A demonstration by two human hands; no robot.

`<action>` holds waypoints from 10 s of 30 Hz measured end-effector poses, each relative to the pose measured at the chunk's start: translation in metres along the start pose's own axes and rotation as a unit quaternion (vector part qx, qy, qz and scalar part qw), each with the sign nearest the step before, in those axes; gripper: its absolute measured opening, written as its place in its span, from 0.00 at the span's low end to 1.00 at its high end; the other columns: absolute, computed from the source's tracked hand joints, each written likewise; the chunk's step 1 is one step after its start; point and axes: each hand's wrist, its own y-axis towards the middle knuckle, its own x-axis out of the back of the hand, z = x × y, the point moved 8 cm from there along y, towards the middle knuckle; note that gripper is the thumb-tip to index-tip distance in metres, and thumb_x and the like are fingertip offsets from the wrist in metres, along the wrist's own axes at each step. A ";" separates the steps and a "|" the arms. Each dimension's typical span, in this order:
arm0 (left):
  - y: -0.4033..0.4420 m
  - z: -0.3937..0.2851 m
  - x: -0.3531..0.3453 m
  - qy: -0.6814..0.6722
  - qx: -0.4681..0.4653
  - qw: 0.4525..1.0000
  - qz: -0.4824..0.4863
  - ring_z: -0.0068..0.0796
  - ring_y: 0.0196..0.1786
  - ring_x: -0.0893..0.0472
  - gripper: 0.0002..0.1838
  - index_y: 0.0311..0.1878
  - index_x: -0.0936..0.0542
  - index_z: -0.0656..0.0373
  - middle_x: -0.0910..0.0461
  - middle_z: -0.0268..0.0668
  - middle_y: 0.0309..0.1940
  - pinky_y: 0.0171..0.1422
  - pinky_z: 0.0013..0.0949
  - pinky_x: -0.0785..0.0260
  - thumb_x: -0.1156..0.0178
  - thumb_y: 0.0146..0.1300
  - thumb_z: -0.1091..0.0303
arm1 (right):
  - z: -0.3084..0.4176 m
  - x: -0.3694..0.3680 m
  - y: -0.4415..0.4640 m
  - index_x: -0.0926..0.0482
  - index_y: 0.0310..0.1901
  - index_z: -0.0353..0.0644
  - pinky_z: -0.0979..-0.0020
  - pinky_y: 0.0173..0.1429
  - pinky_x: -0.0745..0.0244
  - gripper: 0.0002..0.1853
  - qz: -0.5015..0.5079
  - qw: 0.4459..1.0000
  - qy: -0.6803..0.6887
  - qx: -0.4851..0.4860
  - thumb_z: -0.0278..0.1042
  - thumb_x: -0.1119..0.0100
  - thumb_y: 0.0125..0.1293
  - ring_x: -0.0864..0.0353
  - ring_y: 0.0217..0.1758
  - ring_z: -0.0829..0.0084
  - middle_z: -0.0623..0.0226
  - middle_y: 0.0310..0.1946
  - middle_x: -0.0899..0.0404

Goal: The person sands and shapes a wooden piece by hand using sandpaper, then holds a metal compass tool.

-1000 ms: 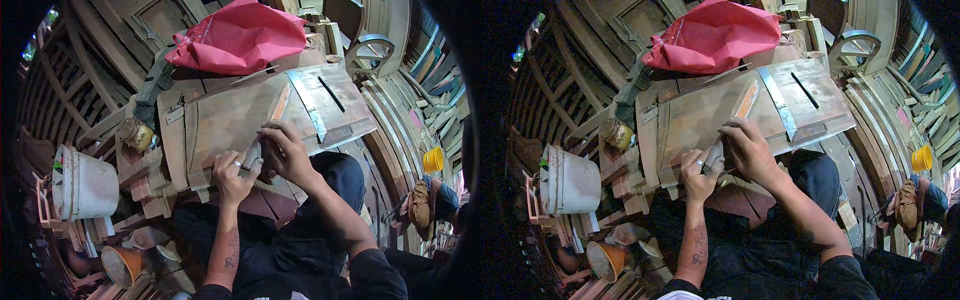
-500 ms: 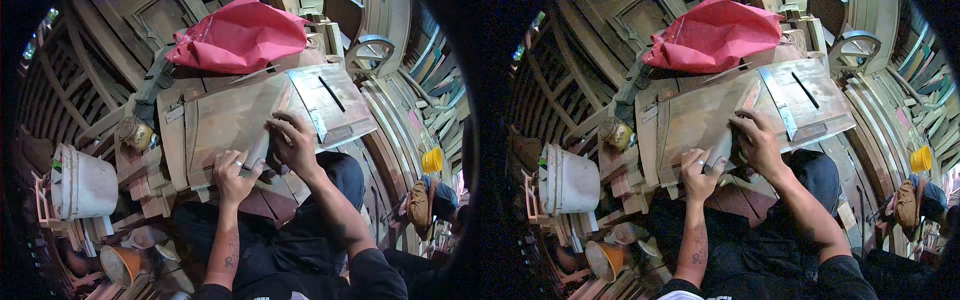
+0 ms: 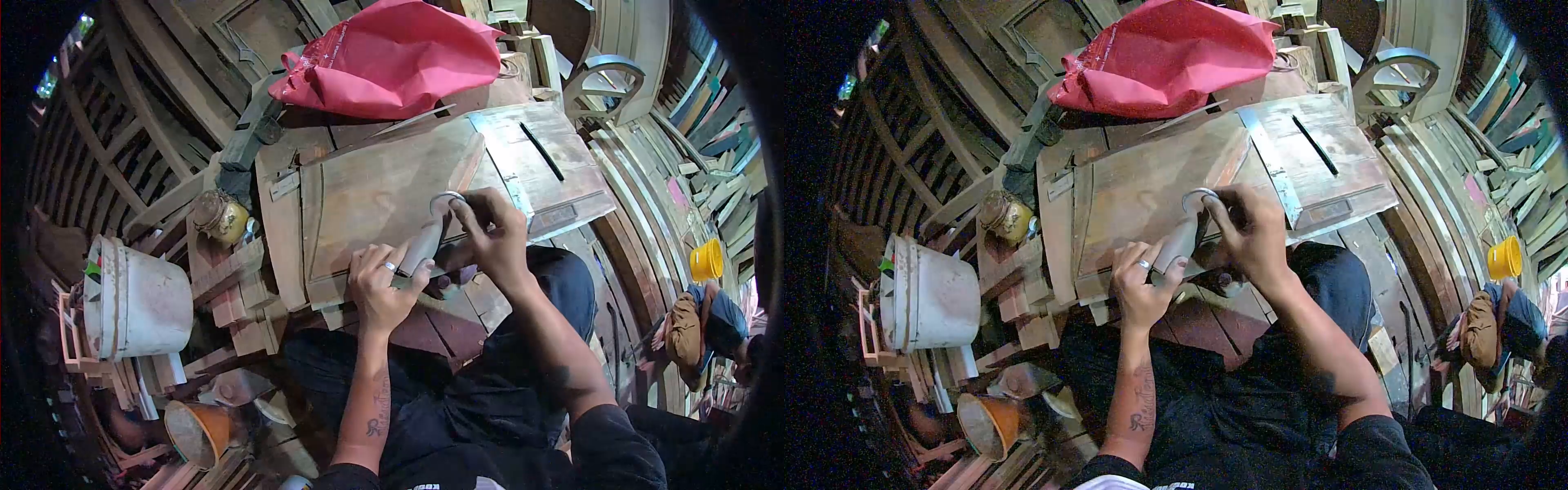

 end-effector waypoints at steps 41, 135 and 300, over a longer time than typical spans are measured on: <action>-0.001 -0.001 -0.007 0.019 -0.032 0.999 0.010 0.49 0.41 0.20 0.19 0.45 0.13 0.64 0.20 0.42 0.34 0.51 0.50 0.31 0.24 0.57 0.59 | 0.003 -0.022 -0.017 0.21 0.50 0.35 0.60 0.36 0.21 0.13 0.092 0.995 0.021 0.027 0.34 0.30 0.75 0.13 0.30 0.54 0.48 0.31 0.16; 0.000 -0.001 -0.004 0.000 -0.026 1.000 0.017 0.41 0.38 0.19 0.21 0.50 0.09 0.61 0.18 0.37 0.32 0.50 0.43 0.31 0.22 0.57 0.58 | 0.015 -0.018 -0.026 0.15 0.53 0.36 0.68 0.35 0.22 0.09 0.131 0.990 0.047 0.034 0.28 0.34 0.76 0.16 0.28 0.74 0.63 0.28 0.14; -0.004 0.002 -0.005 0.014 -0.031 0.999 0.007 0.41 0.37 0.19 0.22 0.52 0.09 0.59 0.19 0.36 0.31 0.48 0.44 0.31 0.21 0.55 0.60 | 0.006 -0.011 -0.016 0.16 0.49 0.37 0.59 0.42 0.17 0.09 0.124 0.991 0.051 0.002 0.27 0.31 0.69 0.09 0.37 0.51 0.47 0.35 0.13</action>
